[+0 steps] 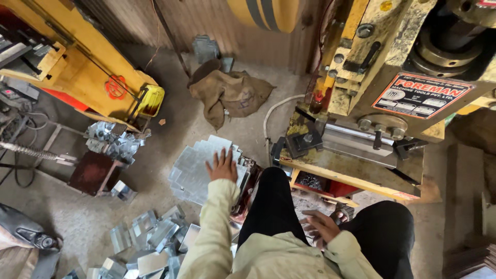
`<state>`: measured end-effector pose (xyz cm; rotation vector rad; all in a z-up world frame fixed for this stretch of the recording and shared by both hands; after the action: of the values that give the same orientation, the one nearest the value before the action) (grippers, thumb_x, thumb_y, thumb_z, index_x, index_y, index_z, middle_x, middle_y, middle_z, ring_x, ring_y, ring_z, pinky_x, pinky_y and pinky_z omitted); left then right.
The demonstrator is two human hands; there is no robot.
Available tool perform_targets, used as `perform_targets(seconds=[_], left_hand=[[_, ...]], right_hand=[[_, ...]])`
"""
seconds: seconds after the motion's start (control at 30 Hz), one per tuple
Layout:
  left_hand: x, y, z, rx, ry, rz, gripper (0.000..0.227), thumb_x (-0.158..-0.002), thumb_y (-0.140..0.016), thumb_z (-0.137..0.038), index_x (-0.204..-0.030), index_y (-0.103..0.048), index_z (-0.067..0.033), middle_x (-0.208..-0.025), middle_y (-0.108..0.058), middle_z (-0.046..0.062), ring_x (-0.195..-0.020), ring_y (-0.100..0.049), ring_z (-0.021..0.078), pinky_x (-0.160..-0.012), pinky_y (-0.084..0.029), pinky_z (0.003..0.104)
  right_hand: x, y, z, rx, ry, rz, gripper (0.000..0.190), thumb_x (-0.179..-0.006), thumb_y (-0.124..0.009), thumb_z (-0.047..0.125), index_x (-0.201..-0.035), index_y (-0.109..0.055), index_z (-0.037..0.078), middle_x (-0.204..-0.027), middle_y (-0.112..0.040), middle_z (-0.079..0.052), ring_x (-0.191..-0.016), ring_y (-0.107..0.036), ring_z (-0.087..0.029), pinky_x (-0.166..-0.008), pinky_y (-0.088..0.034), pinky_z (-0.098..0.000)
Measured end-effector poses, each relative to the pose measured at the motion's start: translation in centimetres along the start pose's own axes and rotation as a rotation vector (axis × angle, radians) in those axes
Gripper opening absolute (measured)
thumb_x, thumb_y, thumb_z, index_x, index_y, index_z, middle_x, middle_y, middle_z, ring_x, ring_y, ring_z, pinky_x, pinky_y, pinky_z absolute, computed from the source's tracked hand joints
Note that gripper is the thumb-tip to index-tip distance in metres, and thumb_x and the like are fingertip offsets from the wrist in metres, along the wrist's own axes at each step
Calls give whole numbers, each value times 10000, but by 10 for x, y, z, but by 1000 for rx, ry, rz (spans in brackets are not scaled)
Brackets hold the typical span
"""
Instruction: The person operates a hydraulic press machine to shape metal sheets. They place flat metal sheets into the machine, activate the press, and remove the formed pieces. The person then stacks the finished metal pieces on the floor.
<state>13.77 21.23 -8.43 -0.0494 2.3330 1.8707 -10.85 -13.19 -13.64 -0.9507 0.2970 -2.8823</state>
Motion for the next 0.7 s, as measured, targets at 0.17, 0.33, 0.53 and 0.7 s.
perform_targets(seconds=[0.17, 0.33, 0.53, 0.7], left_hand=[[57, 34, 94, -73, 293, -272, 548, -899, -616, -320, -1406, -565, -118, -1570, -488, 158, -1518, -427, 373, -1312, -335, 512], [119, 47, 171, 409, 891, 109, 418, -937, -597, -284, -1291, -508, -81, -1270, -554, 173, -1145, -538, 364, -994, -440, 487], [77, 128, 71, 772, 640, -118, 298, -982, -574, -242, -1152, -439, -38, -910, -633, 192, -697, -672, 354, -611, -565, 456], [55, 175, -12, 667, 102, -209, 171, -1035, -556, -148, -1121, -472, -26, -812, -682, 117, -691, -679, 276, -594, -498, 381]], right_hand=[[10, 39, -24, -200, -49, -147, 413, -979, -574, 236, -1334, -640, 35, -1110, -752, -151, -889, -692, -238, -754, -583, -391], [5, 39, -17, -269, -60, -146, 408, -977, -569, 245, -1320, -643, 37, -1089, -736, -141, -890, -690, -226, -731, -587, -416], [-7, 17, 12, -168, -63, -64, 405, -982, -593, 270, -1332, -648, 73, -1115, -756, -123, -895, -696, -211, -755, -560, -355], [9, 4, 55, -159, 68, -38, 430, -981, -598, 298, -1359, -629, 96, -1155, -761, -105, -939, -702, -186, -804, -586, -341]])
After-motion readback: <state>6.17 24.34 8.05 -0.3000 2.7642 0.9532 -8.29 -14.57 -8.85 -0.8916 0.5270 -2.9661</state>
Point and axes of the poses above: each hand's wrist, its own x-axis away from the middle knuckle, its own y-axis out of the back of the hand, z = x × y, the point moved 5 cm from there along -x, towards the middle knuckle
